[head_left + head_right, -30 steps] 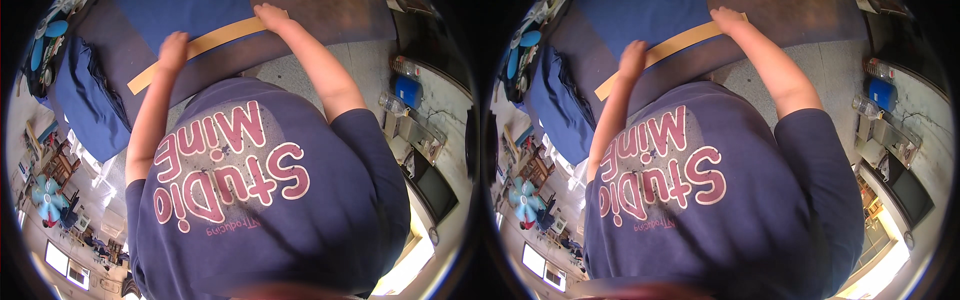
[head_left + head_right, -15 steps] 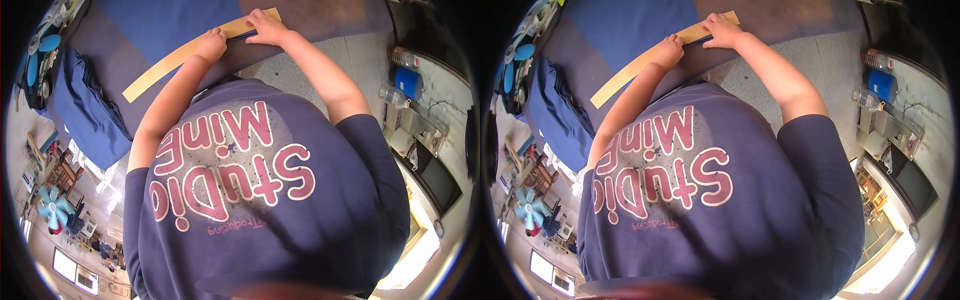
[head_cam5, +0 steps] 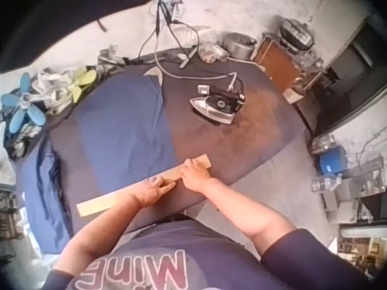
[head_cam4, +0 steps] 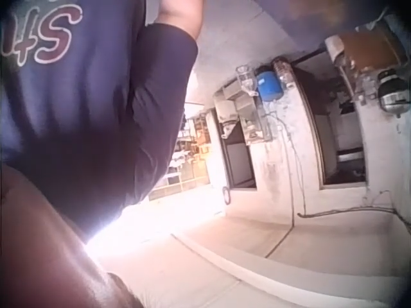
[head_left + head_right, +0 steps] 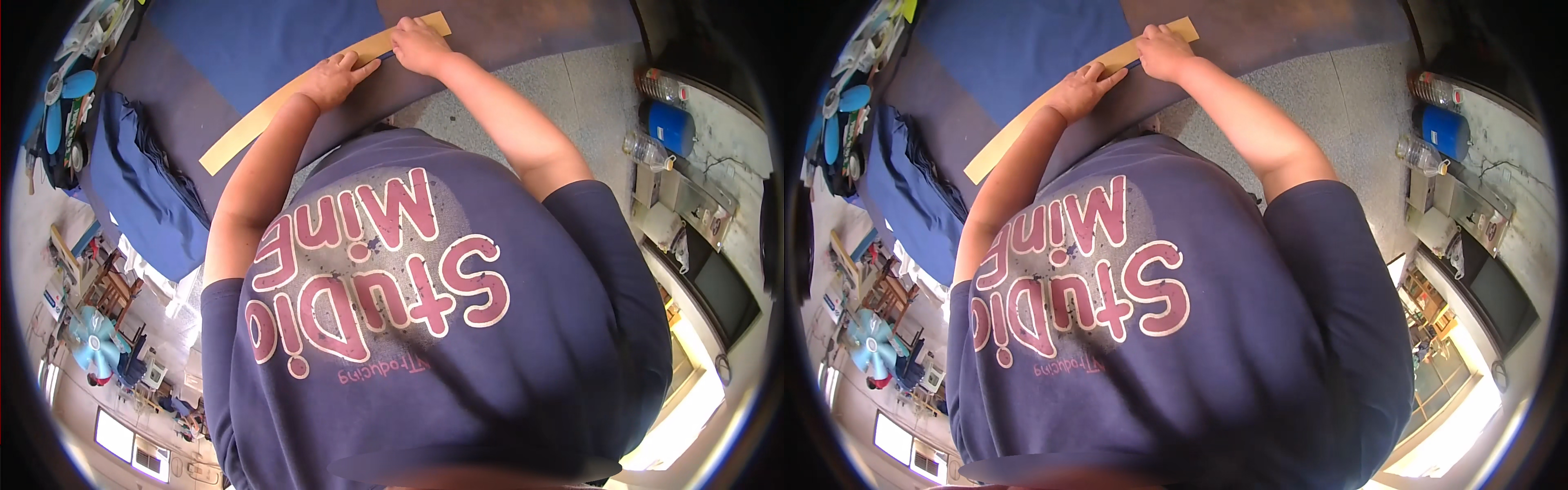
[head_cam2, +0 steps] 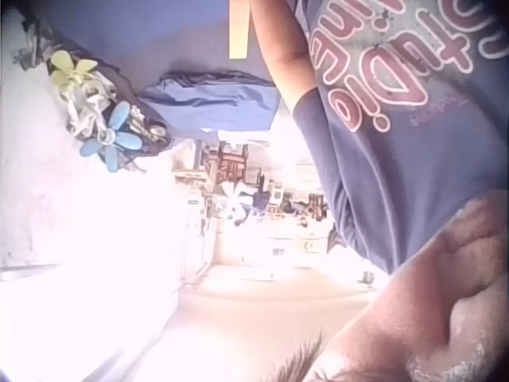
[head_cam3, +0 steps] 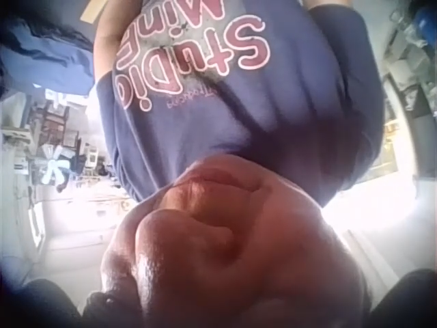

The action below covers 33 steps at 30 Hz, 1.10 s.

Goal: Ironing a blue garment using a wooden template and then folding it.

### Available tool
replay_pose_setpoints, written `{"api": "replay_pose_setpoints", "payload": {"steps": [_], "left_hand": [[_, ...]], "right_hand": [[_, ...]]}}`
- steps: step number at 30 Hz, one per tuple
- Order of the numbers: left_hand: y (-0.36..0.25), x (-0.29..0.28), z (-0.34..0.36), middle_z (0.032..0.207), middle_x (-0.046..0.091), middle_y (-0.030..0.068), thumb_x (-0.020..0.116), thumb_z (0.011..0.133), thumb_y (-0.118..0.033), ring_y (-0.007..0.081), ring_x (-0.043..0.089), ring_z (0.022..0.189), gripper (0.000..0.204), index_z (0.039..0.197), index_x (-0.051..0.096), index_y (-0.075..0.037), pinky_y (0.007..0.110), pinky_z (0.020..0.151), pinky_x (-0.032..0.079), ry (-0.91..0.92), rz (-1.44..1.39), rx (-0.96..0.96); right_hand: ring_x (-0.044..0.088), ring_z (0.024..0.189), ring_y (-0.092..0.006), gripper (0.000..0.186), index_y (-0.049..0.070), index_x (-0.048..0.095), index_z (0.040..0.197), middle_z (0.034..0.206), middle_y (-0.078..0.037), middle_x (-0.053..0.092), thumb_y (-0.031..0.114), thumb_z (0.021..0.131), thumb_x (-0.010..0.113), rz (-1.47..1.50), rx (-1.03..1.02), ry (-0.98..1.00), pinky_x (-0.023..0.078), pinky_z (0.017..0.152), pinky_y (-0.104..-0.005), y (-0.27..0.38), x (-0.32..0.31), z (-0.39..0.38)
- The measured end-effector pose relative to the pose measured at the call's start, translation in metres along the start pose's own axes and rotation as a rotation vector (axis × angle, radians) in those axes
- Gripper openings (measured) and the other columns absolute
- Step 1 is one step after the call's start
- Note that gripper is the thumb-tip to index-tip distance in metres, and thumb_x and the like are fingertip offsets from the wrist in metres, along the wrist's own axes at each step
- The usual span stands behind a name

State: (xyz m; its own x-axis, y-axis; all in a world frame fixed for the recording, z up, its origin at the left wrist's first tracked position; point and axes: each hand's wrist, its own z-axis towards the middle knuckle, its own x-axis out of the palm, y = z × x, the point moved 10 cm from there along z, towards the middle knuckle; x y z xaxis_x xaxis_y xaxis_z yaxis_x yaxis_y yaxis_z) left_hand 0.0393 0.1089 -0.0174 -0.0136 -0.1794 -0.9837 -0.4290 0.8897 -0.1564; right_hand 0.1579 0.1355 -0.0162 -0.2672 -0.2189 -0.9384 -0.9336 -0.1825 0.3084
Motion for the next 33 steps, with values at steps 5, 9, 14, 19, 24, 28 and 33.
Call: {"api": "replay_pose_setpoints", "payload": {"steps": [5, 9, 14, 19, 24, 28, 33], "left_hand": [[0.000, 0.001, 0.006, 0.119, 0.049, 0.0115, 0.050, 0.082, 0.000, 0.0309, 0.057, 0.108, 0.073, 0.145, 0.034, -0.033, 0.040, 0.085, 0.052, 0.108, -0.036, -0.001], [0.004, 0.008, 0.011, 0.127, 0.046, 0.0125, 0.045, 0.082, 0.003, 0.0333, 0.056, 0.111, 0.079, 0.144, 0.030, -0.042, 0.041, 0.086, 0.052, 0.246, -0.108, -0.076], [-0.001, 0.003, 0.015, 0.129, 0.046, 0.0141, 0.045, 0.082, 0.003, 0.0327, 0.058, 0.109, 0.080, 0.146, 0.027, -0.042, 0.040, 0.089, 0.052, 0.414, -0.138, -0.146], [0.001, 0.014, 0.001, 0.130, 0.046, 0.0136, 0.045, 0.083, 0.004, 0.0321, 0.059, 0.109, 0.079, 0.146, 0.028, -0.041, 0.040, 0.088, 0.052, 0.426, -0.159, -0.177], [-0.003, 0.000, 0.004, 0.131, 0.045, 0.0138, 0.045, 0.082, 0.004, 0.0320, 0.058, 0.109, 0.078, 0.145, 0.029, -0.040, 0.039, 0.088, 0.052, 0.424, -0.166, -0.174], [0.001, 0.001, -0.004, 0.134, 0.044, 0.0144, 0.045, 0.083, 0.005, 0.0316, 0.058, 0.110, 0.080, 0.146, 0.026, -0.040, 0.039, 0.089, 0.052, 0.413, -0.182, -0.178], [0.000, 0.003, -0.006, 0.136, 0.041, 0.0147, 0.043, 0.084, 0.006, 0.0319, 0.057, 0.112, 0.080, 0.147, 0.025, -0.040, 0.040, 0.092, 0.050, 0.446, -0.185, -0.185]], "right_hand": [[0.053, 0.105, -0.0301, 0.021, 0.006, 0.065, 0.099, 0.107, -0.012, 0.057, 0.013, 0.084, 0.052, -0.014, 0.077, 0.056, 0.046, 0.090, -0.0416, 0.001, -0.004, 0.003], [0.054, 0.103, -0.0359, 0.019, 0.005, 0.065, 0.095, 0.106, -0.017, 0.056, 0.007, 0.081, 0.052, 0.052, 0.067, 0.071, 0.046, 0.089, -0.0439, -0.004, 0.007, 0.008], [0.054, 0.101, -0.0358, 0.011, 0.005, 0.062, 0.087, 0.104, -0.017, 0.055, 0.003, 0.079, 0.054, 0.114, 0.026, 0.079, 0.046, 0.087, -0.0436, -0.008, -0.001, 0.010], [0.055, 0.095, -0.0329, 0.017, 0.006, 0.061, 0.089, 0.094, -0.015, 0.058, 0.007, 0.073, 0.057, 0.044, -0.117, -0.564, 0.046, 0.080, -0.0435, -0.039, -0.146, 0.056], [0.064, 0.088, -0.0381, 0.028, 0.002, 0.062, 0.096, 0.094, -0.018, 0.067, 0.018, 0.074, 0.067, -0.535, 0.101, -0.628, 0.051, 0.081, -0.0433, -0.151, -0.227, 0.100], [0.067, 0.084, -0.0289, 0.030, 0.001, 0.064, 0.097, 0.086, -0.020, 0.068, 0.015, 0.071, 0.065, -0.219, 0.213, -0.096, 0.053, 0.074, -0.0400, -0.180, -0.200, 0.141], [0.068, 0.076, -0.0281, 0.030, 0.003, 0.066, 0.095, 0.078, -0.018, 0.068, 0.015, 0.068, 0.061, 0.122, 0.059, 0.152, 0.053, 0.066, -0.0381, -0.099, -0.183, 0.087]]}}
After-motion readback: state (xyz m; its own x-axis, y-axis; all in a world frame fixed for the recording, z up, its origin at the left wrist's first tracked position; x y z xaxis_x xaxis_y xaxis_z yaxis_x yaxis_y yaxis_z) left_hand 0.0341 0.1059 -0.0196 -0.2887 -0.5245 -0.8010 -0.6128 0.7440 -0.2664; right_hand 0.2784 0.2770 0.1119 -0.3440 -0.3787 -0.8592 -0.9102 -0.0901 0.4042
